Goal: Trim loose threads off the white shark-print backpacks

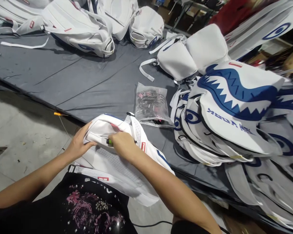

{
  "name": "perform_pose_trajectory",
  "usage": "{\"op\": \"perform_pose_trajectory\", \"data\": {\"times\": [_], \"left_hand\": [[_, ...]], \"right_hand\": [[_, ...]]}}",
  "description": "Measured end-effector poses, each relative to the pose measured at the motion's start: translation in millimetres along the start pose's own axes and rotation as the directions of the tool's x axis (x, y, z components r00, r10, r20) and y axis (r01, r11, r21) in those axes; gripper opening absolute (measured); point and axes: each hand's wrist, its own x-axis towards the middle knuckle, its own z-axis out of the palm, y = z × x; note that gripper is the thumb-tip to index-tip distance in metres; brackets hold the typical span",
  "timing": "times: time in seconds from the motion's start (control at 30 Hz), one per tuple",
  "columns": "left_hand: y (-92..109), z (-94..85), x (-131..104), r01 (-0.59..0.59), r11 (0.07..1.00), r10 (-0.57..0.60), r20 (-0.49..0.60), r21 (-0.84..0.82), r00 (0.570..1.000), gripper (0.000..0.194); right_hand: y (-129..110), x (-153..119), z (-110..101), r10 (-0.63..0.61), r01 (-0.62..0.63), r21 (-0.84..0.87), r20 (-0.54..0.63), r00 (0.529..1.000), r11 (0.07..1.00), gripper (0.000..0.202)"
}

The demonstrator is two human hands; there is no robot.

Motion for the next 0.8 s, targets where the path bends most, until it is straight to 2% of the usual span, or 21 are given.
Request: {"op": "perform_pose_trajectory", "data": {"times": [0.2,0.3,0.4,0.5,0.57,0.7,0.8], "left_hand": [[-8,8.8,-4,-0.047,0.998,0.047,-0.009,0.052,0.999,0.090],[-8,8.6,-4,-0.116,0.990,0.117,-0.008,0.082,0.993,0.087],[-8,7.6,-5,-0.185,0.980,0.187,-0.027,0.071,0.982,0.080],[-10,9.0,-5,-0.209,0.977,0.212,-0.086,0.045,0.973,0.079],[-13,11.0,-5,-0.218,0.974,0.223,-0.094,0.060,0.970,0.082],[-17,14.5,-4,-0.221,0.970,0.229,-0.086,0.097,0.970,0.086],[-20,16.4,-5,-0.200,0.975,0.208,-0.086,0.092,0.974,0.086]], "right_hand": [[-12,6,-3,-0.062,0.072,-0.126,0.079,0.995,0.989,0.020],[-18,10,-9,-0.056,0.055,-0.146,0.001,0.998,0.988,0.022],[-23,25,-9,-0.017,0.017,-0.003,-0.111,0.994,1.000,0.027],[-28,45,-4,0.015,0.003,0.176,-0.104,0.994,0.984,0.029],[-31,54,0,0.015,0.006,0.234,-0.085,0.996,0.972,0.029],[-34,52,5,0.005,0.010,0.155,-0.091,0.996,0.988,0.031],[-34,44,5,-0.087,0.093,0.059,-0.094,0.992,0.994,0.026]]}}
